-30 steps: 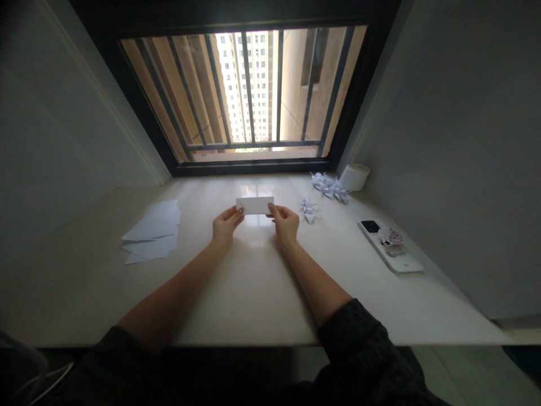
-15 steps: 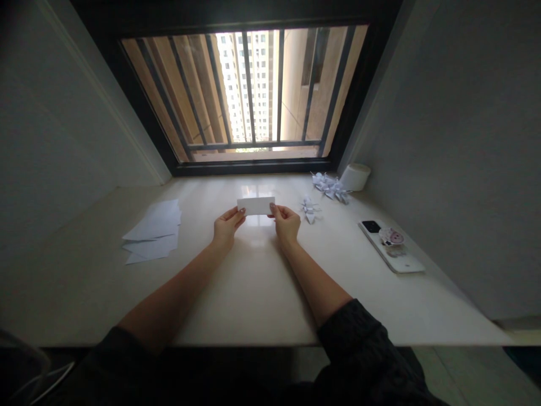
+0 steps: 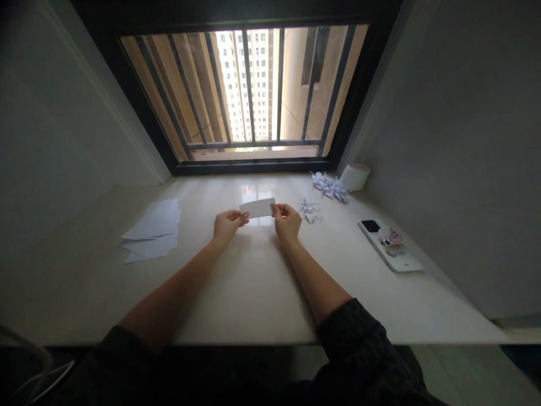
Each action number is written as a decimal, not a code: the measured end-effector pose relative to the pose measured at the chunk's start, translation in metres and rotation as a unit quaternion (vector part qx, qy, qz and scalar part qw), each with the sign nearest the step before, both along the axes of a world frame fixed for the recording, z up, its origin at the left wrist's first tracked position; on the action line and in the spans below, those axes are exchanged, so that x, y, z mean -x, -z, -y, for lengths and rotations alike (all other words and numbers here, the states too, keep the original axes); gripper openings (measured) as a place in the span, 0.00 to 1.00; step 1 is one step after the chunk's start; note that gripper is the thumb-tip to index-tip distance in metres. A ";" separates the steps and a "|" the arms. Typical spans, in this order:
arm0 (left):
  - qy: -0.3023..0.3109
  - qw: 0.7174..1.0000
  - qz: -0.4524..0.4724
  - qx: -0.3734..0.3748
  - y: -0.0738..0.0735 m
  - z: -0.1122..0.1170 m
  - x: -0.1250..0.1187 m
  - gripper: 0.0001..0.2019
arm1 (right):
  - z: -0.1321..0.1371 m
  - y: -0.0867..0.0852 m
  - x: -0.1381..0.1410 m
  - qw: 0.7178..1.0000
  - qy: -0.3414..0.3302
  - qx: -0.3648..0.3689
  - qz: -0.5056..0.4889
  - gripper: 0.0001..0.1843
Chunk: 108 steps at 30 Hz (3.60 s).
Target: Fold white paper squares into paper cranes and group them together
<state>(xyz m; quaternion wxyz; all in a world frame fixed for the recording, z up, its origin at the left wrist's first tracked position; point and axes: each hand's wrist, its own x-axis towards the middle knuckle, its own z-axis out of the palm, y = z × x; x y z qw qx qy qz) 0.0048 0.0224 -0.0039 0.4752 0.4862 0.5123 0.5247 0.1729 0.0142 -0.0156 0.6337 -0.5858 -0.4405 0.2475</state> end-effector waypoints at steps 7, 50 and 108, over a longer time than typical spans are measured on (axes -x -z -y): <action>-0.014 1.000 -0.019 -0.010 -0.002 0.005 -0.005 0.11 | -0.001 0.000 0.001 1.000 -0.008 -0.010 -0.015 0.21; -0.051 0.999 -0.005 -0.018 -0.013 0.008 -0.001 0.10 | 0.005 -0.013 0.003 0.982 -0.162 0.035 -0.095 0.20; 0.057 0.998 -0.015 -0.023 -0.002 0.007 -0.001 0.21 | -0.001 0.000 -0.002 0.989 -0.109 0.039 -0.092 0.23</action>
